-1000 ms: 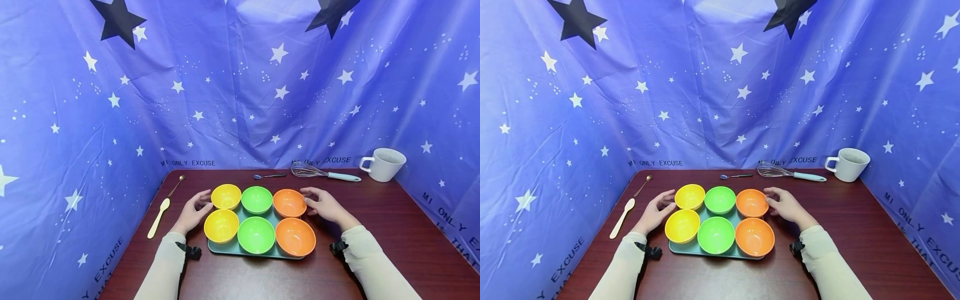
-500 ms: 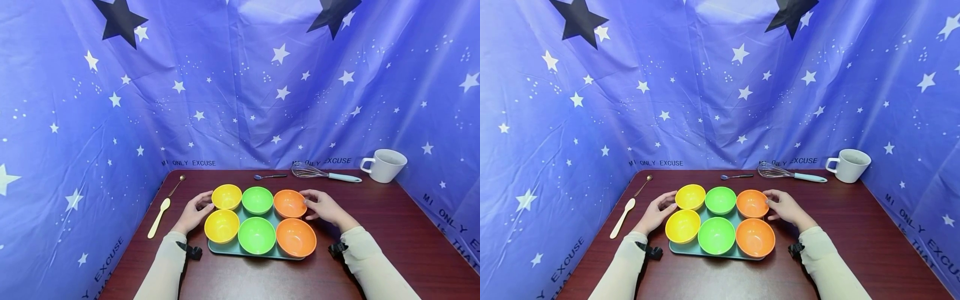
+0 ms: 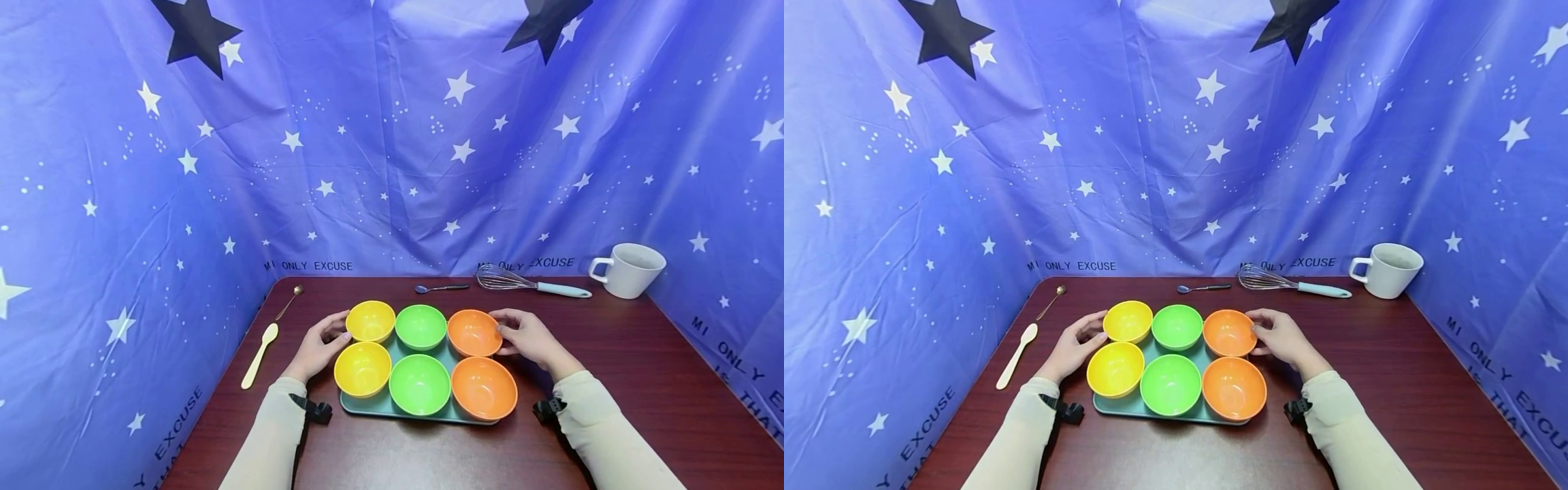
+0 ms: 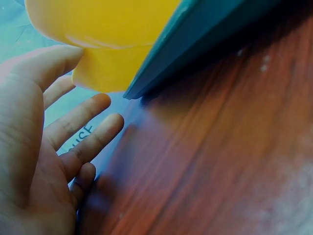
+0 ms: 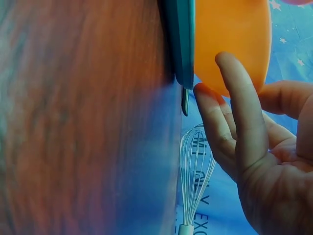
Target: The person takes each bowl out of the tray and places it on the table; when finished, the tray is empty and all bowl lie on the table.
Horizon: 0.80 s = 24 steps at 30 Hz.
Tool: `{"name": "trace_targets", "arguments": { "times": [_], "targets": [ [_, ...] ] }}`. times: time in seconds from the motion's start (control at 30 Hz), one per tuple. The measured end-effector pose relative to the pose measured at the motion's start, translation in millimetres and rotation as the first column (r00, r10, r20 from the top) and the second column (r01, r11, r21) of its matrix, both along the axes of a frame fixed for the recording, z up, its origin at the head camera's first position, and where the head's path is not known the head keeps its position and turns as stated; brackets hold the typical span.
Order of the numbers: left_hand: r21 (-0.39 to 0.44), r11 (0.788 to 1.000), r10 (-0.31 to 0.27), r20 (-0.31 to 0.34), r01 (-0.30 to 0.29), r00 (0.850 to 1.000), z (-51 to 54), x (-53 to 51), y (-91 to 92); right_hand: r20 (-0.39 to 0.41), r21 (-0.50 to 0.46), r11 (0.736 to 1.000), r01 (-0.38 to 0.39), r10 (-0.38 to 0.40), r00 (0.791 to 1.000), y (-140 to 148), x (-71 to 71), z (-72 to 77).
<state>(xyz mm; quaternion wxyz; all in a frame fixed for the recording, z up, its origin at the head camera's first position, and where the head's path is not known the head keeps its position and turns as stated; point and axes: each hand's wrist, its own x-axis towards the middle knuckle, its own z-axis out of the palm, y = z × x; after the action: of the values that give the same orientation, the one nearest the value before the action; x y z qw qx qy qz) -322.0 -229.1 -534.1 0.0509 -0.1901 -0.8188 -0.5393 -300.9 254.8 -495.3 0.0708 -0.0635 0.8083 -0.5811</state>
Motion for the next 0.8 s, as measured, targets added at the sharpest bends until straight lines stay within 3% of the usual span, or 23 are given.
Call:
{"name": "trace_targets", "arguments": {
  "times": [0.07, 0.8],
  "targets": [
    [-0.003, 1.000, 0.012, 0.017, -0.012, 1.000, -7.2, -5.3, -2.4, -0.010, 0.000, 1.000, 0.005, -0.005, 1.000, 0.2, 0.2, 0.7],
    [0.025, 1.000, 0.019, 0.002, -0.019, 1.000, -7.3, -2.8, -0.9, -0.059, -0.037, 0.999, 0.028, -0.030, 0.998, 27.1, 3.6, 16.5]
  ]
}}
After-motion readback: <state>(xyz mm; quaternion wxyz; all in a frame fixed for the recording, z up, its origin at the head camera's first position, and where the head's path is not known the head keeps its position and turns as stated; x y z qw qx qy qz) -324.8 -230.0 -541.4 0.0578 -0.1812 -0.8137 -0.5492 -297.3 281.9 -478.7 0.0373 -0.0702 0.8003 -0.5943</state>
